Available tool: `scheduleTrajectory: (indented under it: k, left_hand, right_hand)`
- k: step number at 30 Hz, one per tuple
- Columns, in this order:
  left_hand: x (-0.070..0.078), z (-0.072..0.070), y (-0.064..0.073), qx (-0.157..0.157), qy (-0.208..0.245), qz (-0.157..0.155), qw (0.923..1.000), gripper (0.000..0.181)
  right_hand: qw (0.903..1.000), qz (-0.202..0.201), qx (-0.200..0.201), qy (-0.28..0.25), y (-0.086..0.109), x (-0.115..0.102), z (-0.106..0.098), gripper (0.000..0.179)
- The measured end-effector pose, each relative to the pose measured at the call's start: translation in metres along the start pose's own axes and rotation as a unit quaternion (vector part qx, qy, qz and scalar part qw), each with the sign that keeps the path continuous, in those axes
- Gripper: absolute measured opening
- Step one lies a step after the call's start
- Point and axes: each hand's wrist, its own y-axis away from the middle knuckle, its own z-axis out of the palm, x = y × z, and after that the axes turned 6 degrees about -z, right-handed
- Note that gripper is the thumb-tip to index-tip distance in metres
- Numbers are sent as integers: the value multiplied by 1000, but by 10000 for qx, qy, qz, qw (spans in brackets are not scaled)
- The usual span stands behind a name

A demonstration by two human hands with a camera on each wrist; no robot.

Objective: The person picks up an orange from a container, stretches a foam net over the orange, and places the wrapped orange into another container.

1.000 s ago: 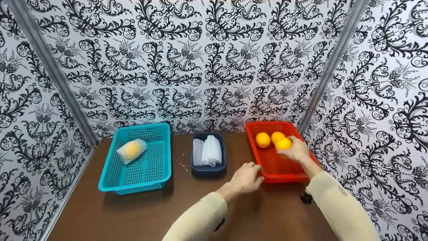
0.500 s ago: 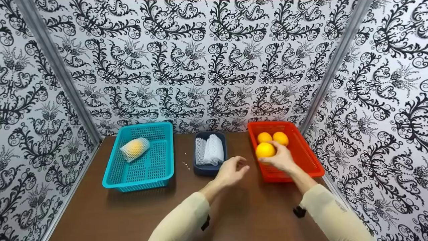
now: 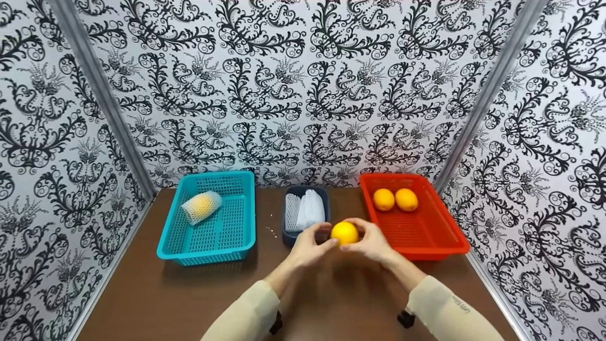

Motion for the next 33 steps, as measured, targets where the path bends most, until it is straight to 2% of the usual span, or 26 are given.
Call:
scheduleTrajectory:
  k: [5, 9, 14, 16, 21, 26, 33]
  left_hand:
    - [-11, -9, 11, -40, 307, -69, 9995, 56]
    - [-20, -13, 23, -29, 306, -115, 9995, 55]
    - [-33, -13, 35, -130, 559, -79, 9983, 52]
    - [-38, -13, 38, -182, 692, -55, 9974, 52]
    - [-50, -14, 45, -205, 681, -120, 9974, 53]
    - [-63, -17, 52, -262, 353, -206, 9988, 54]
    - [-73, -23, 58, -311, -92, -263, 9991, 54]
  right_hand:
    - [9976, -416, -317, -451, -1, 7, 22, 68]
    - [9920, -501, -556, -1013, 3, 14, 41, 72]
    - [9832, -549, -803, -1542, 12, 24, 56, 79]
    - [9836, -580, -833, -1491, 15, 29, 61, 80]
    - [9889, -545, -829, -1105, 16, 37, 73, 80]
    - [9931, -337, -830, -751, 18, 44, 87, 79]
    - [9926, -357, -790, -852, 21, 49, 102, 75]
